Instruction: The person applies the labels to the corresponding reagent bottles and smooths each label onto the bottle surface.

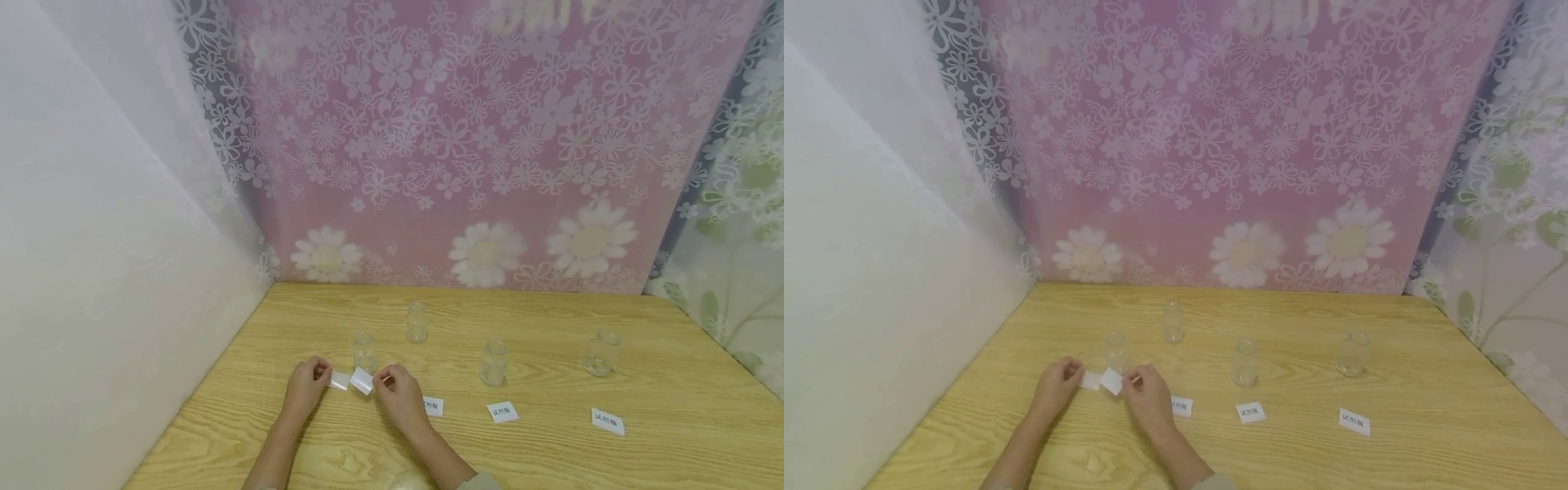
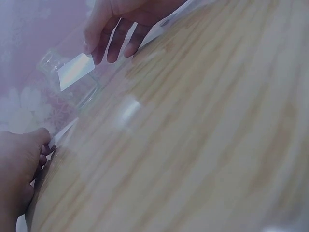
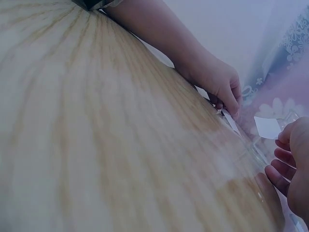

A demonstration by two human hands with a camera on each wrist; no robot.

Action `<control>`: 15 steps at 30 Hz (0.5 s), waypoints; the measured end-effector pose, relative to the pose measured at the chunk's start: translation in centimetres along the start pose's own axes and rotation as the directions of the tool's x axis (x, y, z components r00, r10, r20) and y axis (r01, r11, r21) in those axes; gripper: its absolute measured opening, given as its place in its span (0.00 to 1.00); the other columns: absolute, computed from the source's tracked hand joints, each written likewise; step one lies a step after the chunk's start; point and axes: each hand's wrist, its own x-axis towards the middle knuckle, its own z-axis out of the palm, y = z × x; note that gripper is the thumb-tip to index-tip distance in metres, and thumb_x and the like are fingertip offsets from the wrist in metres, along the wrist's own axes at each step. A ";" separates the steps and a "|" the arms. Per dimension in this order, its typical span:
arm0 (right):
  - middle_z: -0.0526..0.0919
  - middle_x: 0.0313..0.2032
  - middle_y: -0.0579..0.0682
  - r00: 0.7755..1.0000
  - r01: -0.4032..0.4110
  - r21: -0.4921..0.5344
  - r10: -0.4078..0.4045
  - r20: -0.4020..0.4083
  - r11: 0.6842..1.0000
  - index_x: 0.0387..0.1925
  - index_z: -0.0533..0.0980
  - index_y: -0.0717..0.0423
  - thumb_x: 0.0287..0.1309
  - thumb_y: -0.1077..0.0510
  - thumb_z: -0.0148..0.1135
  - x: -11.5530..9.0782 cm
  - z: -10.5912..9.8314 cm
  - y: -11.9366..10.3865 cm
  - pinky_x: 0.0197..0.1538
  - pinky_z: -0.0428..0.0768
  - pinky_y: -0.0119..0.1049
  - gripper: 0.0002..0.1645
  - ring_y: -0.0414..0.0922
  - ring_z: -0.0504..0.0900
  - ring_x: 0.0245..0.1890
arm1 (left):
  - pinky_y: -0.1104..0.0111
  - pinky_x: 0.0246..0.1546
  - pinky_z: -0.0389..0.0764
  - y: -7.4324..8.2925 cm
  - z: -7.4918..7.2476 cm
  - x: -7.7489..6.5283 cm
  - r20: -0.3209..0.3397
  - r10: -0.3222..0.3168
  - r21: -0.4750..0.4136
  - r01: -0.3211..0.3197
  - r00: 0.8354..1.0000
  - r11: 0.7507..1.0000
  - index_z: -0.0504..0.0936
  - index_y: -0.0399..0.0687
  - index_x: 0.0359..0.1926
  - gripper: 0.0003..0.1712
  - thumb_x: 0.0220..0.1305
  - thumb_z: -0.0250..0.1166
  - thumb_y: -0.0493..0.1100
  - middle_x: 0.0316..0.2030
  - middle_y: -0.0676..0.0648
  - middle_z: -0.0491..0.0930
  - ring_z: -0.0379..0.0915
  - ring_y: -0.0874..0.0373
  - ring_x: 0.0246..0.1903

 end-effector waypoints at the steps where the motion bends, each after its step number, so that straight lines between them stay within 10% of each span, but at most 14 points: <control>1: 0.76 0.31 0.43 1.000 -0.003 -0.001 0.003 0.003 1.000 0.27 0.76 0.54 0.56 0.62 0.60 0.0 0.0 0.0 0.33 0.74 0.31 0.04 0.41 0.75 0.31 | 0.69 0.24 0.69 0.0 0.0 -0.1 -0.009 0.019 -0.001 -0.019 1.000 1.000 0.77 0.37 0.29 0.07 0.61 0.61 0.38 0.23 0.49 0.71 0.64 0.57 0.25; 15: 0.76 0.32 0.43 0.999 -0.023 -0.005 0.023 0.023 1.000 0.28 0.76 0.54 0.57 0.61 0.60 0.0 -0.2 -0.2 0.34 0.75 0.31 0.04 0.41 0.75 0.32 | 0.71 0.23 0.66 1.1 -0.3 0.0 0.022 -0.051 0.147 0.047 0.998 0.988 0.79 0.40 0.28 0.03 0.57 0.62 0.34 0.20 0.54 0.69 0.61 0.60 0.24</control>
